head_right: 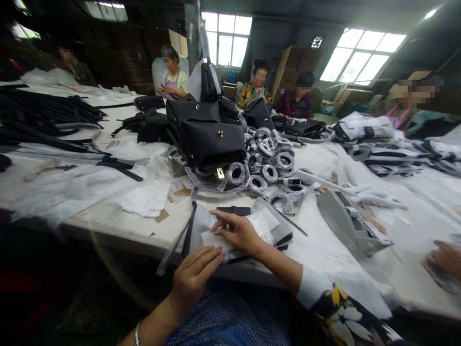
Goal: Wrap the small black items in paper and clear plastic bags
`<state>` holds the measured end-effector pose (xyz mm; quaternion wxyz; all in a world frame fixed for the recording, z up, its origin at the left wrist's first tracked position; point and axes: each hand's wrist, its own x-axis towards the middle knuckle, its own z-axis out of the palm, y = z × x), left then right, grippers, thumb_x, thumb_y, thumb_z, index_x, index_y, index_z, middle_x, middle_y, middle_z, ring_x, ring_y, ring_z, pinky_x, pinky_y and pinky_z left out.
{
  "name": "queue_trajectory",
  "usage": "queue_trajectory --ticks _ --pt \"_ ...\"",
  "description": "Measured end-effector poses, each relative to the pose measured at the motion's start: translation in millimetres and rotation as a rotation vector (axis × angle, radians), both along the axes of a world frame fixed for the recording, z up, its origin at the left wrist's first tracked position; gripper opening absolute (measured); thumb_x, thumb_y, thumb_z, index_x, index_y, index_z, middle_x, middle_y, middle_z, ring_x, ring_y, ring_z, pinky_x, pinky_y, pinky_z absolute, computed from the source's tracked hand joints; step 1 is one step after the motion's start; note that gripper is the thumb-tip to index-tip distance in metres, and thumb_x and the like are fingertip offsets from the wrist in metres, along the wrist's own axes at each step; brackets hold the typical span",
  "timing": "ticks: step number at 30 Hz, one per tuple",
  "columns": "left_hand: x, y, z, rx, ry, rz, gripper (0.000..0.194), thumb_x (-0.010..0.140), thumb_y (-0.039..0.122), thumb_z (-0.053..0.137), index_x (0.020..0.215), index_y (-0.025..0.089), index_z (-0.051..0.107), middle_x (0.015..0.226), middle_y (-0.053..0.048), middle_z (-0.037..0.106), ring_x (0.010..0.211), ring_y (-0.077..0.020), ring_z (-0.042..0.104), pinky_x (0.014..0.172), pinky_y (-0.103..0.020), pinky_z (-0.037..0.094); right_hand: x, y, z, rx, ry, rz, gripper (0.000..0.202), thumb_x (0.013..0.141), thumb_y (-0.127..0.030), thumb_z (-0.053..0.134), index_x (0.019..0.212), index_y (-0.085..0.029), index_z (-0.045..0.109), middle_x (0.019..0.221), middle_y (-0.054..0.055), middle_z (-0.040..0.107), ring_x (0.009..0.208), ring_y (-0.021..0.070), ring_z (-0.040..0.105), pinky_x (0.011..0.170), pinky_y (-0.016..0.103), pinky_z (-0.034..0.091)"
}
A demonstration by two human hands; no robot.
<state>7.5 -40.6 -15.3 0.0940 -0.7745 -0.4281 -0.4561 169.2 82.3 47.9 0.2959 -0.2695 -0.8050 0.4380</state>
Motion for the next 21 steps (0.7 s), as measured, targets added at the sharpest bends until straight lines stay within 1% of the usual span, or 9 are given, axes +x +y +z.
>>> queue_trajectory --ticks 4,7,10,13,15,16,18,20,21 --pt "1 0 6.9 -0.013 0.005 0.026 0.031 0.096 0.009 0.051 0.121 0.018 0.067 0.116 -0.007 0.072 0.111 -0.0196 0.065 0.097 -0.035 0.055 -6 5 4.0 0.151 -0.212 -0.015 0.068 0.081 -0.009 0.065 0.144 -0.026 0.046 0.097 -0.001 0.070 0.067 0.0107 0.056 0.069 0.024 0.047" --pt "1 1 11.1 -0.024 0.033 0.046 0.032 0.097 0.008 0.048 0.121 0.018 0.066 0.116 -0.007 0.072 0.110 -0.0202 0.066 0.097 -0.035 0.055 -13 10 1.0 0.248 -0.323 -0.066 0.075 0.078 -0.005 0.068 0.146 -0.026 0.043 0.101 0.001 0.067 0.070 0.0120 0.056 0.072 0.025 0.048" --pt "0 -1 10.2 -0.015 0.086 0.077 0.037 0.096 0.005 0.045 0.127 0.017 0.063 0.119 -0.007 0.071 0.111 -0.0202 0.066 0.099 -0.034 0.054 -18 7 -1.9 0.307 -0.376 -0.148 0.069 0.079 -0.007 0.070 0.143 -0.025 0.049 0.102 0.003 0.066 0.075 0.0145 0.060 0.076 0.027 0.051" --pt "-2 0 5.0 0.009 0.118 0.101 0.041 0.097 0.007 0.045 0.134 0.018 0.058 0.122 -0.006 0.070 0.108 -0.0190 0.068 0.100 -0.030 0.051 -8 0 3.6 0.360 -0.274 -0.178 0.056 0.084 -0.010 0.068 0.136 -0.025 0.056 0.114 0.006 0.065 0.092 0.0173 0.065 0.086 0.028 0.052" --pt "-5 3 1.0 0.029 0.129 0.102 0.043 0.097 0.011 0.047 0.139 0.019 0.055 0.123 -0.004 0.069 0.105 -0.0185 0.068 0.101 -0.028 0.050 16 -3 14.5 0.411 -0.155 -0.232 0.042 0.088 -0.015 0.066 0.129 -0.024 0.061 0.120 0.006 0.065 0.105 0.0187 0.064 0.095 0.029 0.050" --pt "-7 5 -0.6 0.041 0.135 0.095 0.044 0.098 0.012 0.048 0.141 0.019 0.053 0.124 -0.004 0.069 0.104 -0.0184 0.069 0.101 -0.028 0.049 35 -5 22.1 0.428 -0.120 -0.297 0.035 0.090 -0.018 0.065 0.125 -0.024 0.064 0.120 0.006 0.066 0.108 0.0188 0.064 0.097 0.030 0.049" --pt "-9 8 -2.6 0.065 0.143 0.070 0.046 0.098 0.015 0.047 0.144 0.020 0.049 0.125 -0.004 0.068 0.103 -0.0183 0.069 0.102 -0.027 0.048 86 -6 40.3 0.414 -0.155 -0.541 0.024 0.093 -0.022 0.062 0.116 -0.023 0.068 0.116 0.005 0.069 0.105 0.0183 0.065 0.097 0.030 0.050" --pt "-11 9 -3.3 0.081 0.149 0.043 0.048 0.099 0.017 0.047 0.147 0.021 0.046 0.126 -0.004 0.068 0.103 -0.0183 0.069 0.101 -0.027 0.049 149 -3 59.2 0.327 -0.324 -0.877 0.020 0.093 -0.025 0.061 0.111 -0.024 0.070 0.115 0.003 0.070 0.099 0.0172 0.067 0.095 0.029 0.050" --pt "-11 10 -3.3 0.083 0.154 0.035 0.049 0.099 0.017 0.047 0.147 0.021 0.045 0.126 -0.003 0.068 0.103 -0.0185 0.069 0.100 -0.027 0.050 182 0 67.6 0.295 -0.364 -0.995 0.020 0.093 -0.025 0.060 0.110 -0.021 0.070 0.116 0.006 0.070 0.100 0.0191 0.067 0.096 0.032 0.050"
